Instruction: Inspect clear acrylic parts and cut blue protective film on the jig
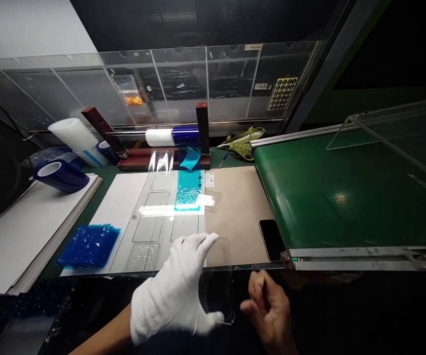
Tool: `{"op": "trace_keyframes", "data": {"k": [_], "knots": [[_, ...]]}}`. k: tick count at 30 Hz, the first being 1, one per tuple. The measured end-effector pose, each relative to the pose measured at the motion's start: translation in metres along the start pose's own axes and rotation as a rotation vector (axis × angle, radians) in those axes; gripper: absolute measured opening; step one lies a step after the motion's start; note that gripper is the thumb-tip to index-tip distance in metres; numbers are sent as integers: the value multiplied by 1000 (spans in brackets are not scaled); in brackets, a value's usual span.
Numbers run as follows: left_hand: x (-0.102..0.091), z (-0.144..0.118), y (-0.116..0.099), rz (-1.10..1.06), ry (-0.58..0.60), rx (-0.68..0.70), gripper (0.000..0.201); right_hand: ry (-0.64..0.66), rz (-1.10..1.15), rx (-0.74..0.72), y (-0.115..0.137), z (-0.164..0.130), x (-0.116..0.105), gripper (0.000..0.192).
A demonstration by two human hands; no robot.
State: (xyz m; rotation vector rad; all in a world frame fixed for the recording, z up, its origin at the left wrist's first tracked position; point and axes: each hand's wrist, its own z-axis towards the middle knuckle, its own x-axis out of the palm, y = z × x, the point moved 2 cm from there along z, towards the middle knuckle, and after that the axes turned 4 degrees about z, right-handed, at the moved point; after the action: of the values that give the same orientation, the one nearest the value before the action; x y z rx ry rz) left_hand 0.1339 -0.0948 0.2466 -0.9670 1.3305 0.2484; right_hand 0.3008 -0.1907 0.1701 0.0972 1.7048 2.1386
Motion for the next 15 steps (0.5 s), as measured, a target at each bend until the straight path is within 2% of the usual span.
{"op": "trace_keyframes", "data": {"k": [2,4,7,9,11,13,15], "knots": [[0,-2,3,23,-39,0,112,71,-12,136,-22,21,4,33],[1,-5,7,43,-76,-13,112,100,-115,234,-52,47,13,28],[2,-11,13,47,-94,-37,111,103,-199,256,-93,83,31,26],[3,-15,17,47,-116,-51,111,111,-179,250,-103,96,40,22],[2,-20,23,41,-162,-67,112,120,-146,237,-90,96,42,22],[2,-24,28,17,-209,-81,114,147,-58,197,-59,85,39,24],[1,-27,31,-11,-248,-88,114,212,134,106,-20,70,37,16]]}}
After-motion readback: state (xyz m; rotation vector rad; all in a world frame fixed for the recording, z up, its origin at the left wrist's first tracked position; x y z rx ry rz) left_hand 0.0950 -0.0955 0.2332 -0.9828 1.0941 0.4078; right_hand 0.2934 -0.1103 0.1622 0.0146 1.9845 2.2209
